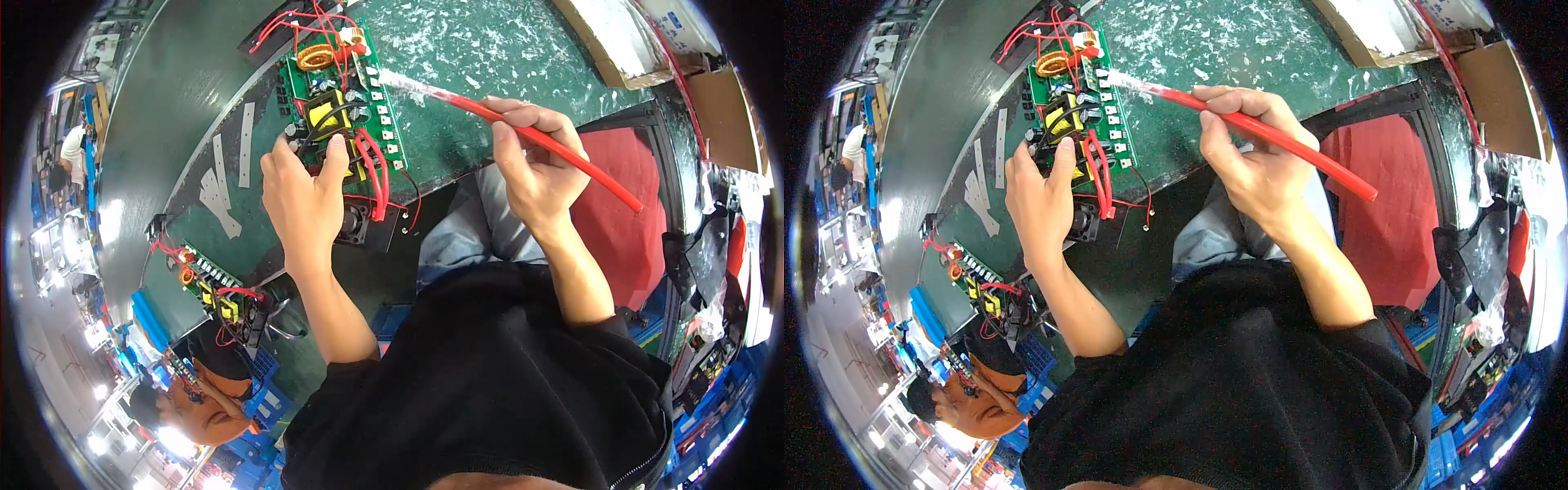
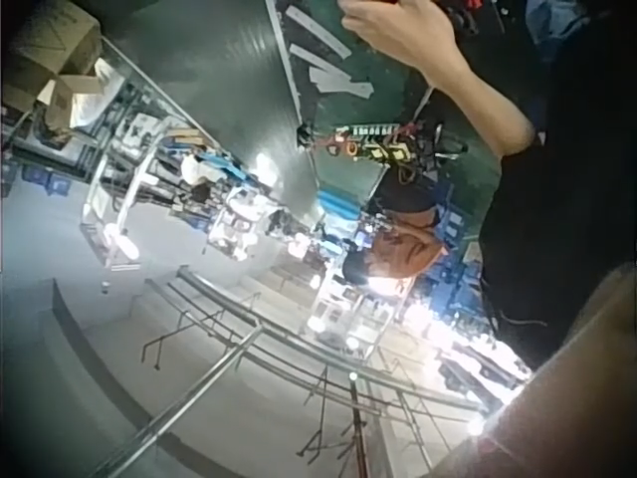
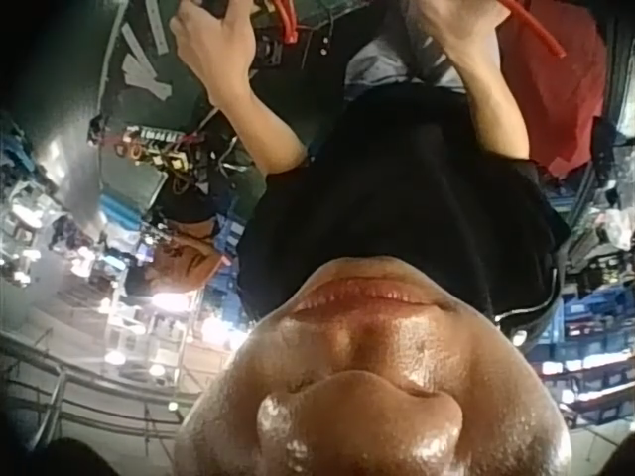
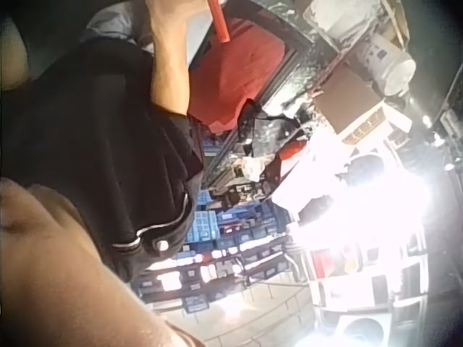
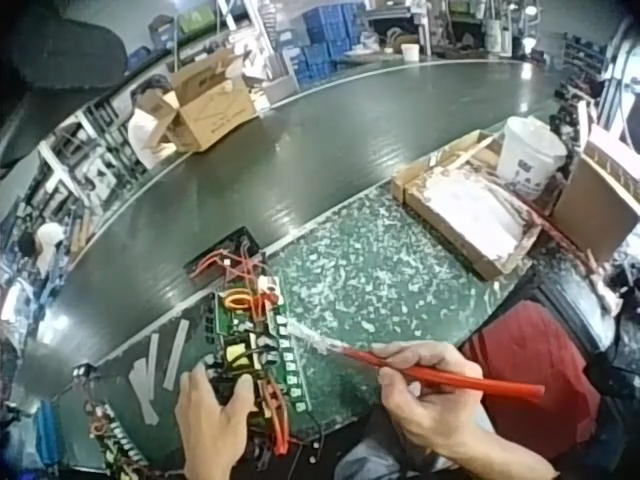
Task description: Assembling electronic components and applying paste to circuit boards on a factory production line.
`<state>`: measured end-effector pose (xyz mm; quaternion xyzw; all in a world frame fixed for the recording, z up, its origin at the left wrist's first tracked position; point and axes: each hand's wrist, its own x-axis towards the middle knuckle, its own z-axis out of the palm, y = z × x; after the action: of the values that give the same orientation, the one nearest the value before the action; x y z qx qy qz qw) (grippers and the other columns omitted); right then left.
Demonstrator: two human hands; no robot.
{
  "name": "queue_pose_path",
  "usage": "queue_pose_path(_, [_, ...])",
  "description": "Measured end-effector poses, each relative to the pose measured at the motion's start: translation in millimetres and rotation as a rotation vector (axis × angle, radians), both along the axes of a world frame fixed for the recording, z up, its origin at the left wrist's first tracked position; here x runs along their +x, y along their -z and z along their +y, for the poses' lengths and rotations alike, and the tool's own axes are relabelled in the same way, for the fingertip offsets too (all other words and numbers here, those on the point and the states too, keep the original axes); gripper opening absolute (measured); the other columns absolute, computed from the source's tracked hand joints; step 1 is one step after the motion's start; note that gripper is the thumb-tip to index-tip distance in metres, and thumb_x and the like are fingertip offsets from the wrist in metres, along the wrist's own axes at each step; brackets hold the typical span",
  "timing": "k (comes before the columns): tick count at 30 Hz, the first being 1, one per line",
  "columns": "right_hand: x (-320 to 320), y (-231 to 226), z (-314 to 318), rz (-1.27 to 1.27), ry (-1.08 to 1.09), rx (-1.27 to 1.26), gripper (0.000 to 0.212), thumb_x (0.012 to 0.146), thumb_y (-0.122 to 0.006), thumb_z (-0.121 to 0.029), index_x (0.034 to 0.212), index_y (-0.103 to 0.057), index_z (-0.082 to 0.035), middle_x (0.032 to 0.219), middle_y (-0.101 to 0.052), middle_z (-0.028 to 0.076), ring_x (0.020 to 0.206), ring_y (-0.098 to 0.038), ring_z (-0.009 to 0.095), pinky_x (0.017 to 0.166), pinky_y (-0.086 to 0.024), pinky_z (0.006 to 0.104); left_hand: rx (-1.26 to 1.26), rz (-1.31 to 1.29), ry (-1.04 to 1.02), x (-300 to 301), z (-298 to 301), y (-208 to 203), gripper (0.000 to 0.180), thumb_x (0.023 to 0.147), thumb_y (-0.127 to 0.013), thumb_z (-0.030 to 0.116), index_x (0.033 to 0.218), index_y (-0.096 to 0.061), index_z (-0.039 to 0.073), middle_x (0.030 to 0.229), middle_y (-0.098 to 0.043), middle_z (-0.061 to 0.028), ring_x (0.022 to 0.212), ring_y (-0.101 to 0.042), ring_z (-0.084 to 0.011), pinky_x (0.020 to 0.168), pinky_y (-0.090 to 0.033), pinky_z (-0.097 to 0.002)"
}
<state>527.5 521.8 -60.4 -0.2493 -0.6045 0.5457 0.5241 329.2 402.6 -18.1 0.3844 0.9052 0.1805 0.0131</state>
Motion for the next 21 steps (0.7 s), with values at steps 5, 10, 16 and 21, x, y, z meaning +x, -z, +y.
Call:
queue_pose_path(5, [0,3,2,-0.08,0.021,0.083,0.018,0.085,-0.067,0.007,0.101,-0.059,0.004,0.106,-0.07,0.018,0.099,-0.067,0.018,0.087,-0.054,0.0296,-0.012,-0.013,0.0,0,0,-2,0.068,0.088,-0.066,0.047,0.123,-0.053,-0.009,0.106,-0.058,-0.0246,0.101,-0.059,-0.0425,0.088,-0.047,-0.0484])
queue_pose_path(10, [7,2,-1,-0.033,0.002,0.048,0.019,0.088,-0.062,0.011,0.104,-0.054,0.004,0.107,-0.067,0.023,0.104,-0.066,0.027,0.092,-0.055,0.0386,-0.01,-0.013,-0.008,1,1,-1,0.068,0.088,-0.066,0.047,0.124,-0.053,-0.01,0.104,-0.058,-0.024,0.099,-0.059,-0.0421,0.088,-0.047,-0.0483])
queue_pose_path(16, [11,-1,-6,-0.032,-0.025,-0.019,0.019,0.088,-0.062,0.011,0.104,-0.054,0.005,0.108,-0.067,0.022,0.105,-0.066,0.028,0.091,-0.055,0.039,-0.003,-0.005,-0.002,-1,0,0,0.068,0.087,-0.066,0.047,0.123,-0.053,-0.01,0.103,-0.058,-0.0236,0.098,-0.06,-0.0411,0.087,-0.047,-0.048])
queue_pose_path(21, [19,-7,-2,-0.257,-0.072,0.296,0.02,0.084,-0.065,0.011,0.101,-0.056,0.004,0.106,-0.067,0.023,0.101,-0.068,0.028,0.091,-0.055,0.0385,-0.007,0.002,-0.001,0,0,-1,0.066,0.087,-0.066,0.046,0.121,-0.054,-0.009,0.103,-0.059,-0.0233,0.097,-0.06,-0.0402,0.086,-0.047,-0.0473])
